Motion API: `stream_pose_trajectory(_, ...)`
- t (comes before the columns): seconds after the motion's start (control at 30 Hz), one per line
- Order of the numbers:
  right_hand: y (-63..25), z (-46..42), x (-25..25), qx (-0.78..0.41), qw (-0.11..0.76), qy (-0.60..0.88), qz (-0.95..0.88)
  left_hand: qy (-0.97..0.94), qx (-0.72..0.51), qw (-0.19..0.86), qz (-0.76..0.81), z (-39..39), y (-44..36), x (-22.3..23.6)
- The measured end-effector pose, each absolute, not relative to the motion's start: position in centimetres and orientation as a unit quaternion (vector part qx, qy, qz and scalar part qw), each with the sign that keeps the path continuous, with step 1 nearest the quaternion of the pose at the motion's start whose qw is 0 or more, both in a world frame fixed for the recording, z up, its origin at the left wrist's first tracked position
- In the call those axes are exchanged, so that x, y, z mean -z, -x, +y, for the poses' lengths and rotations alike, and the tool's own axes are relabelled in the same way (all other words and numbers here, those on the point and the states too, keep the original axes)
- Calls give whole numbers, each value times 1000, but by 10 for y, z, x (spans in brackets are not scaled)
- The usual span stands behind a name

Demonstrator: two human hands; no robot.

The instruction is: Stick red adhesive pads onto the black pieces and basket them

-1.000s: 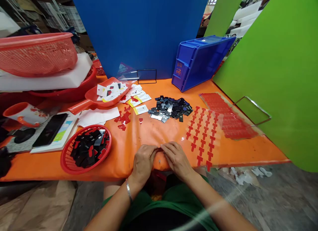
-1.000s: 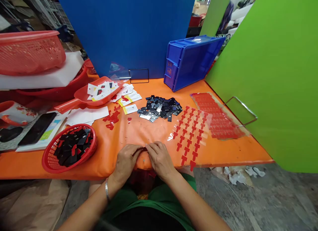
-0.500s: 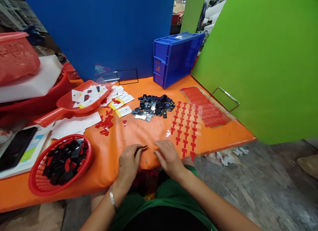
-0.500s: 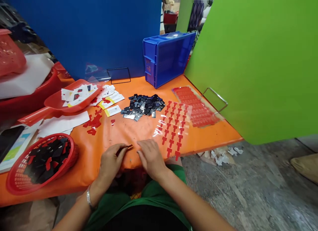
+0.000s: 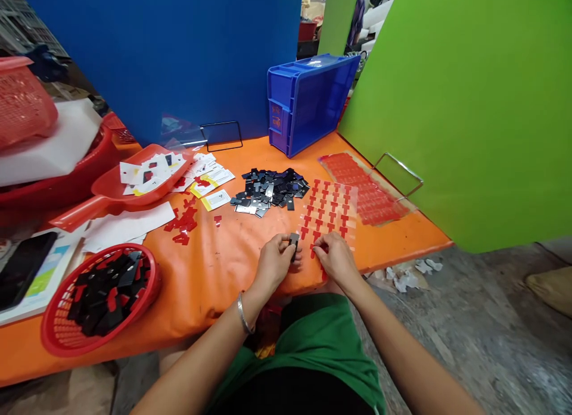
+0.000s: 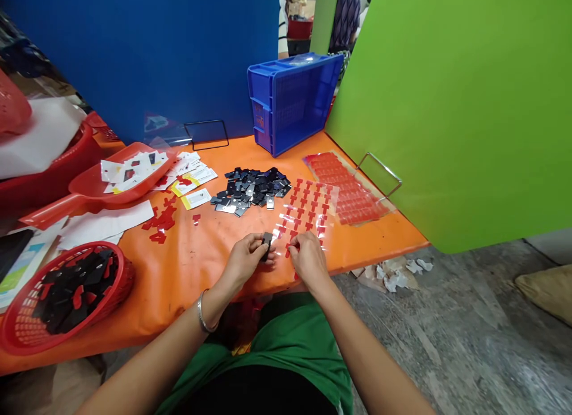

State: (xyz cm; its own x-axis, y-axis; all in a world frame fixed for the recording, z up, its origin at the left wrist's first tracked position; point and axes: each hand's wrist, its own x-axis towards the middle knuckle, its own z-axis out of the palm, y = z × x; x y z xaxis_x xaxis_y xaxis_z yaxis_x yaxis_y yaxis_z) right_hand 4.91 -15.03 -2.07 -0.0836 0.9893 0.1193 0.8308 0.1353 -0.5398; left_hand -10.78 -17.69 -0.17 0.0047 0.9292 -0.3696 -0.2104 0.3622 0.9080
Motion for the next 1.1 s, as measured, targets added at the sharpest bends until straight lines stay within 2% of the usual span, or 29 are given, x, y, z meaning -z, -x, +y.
stream_pose_trajectory(0.13,-48,-152,19,-157,207,631,-731,-335,-445,639,531,-158,96,9)
stream_pose_trajectory(0.33,-44,-166,27,-70,250,610,-749,-359,-433,629,537,-150,91,10)
stream_pose_trajectory(0.47,-43,-168,30,-73,278,601,-746,-349,-436,642,525,-149,92,12)
stream_pose_trajectory(0.6,-45,-166,26,-140,328,605,-712,-350,-435,635,534,-148,92,17)
stream_pose_trajectory(0.87,-56,-163,7,-391,450,600,-533,-325,-440,647,532,-147,91,12)
stream_pose_trajectory(1.1,-36,-176,2,-426,477,552,-535,-258,-430,707,499,-183,114,-13)
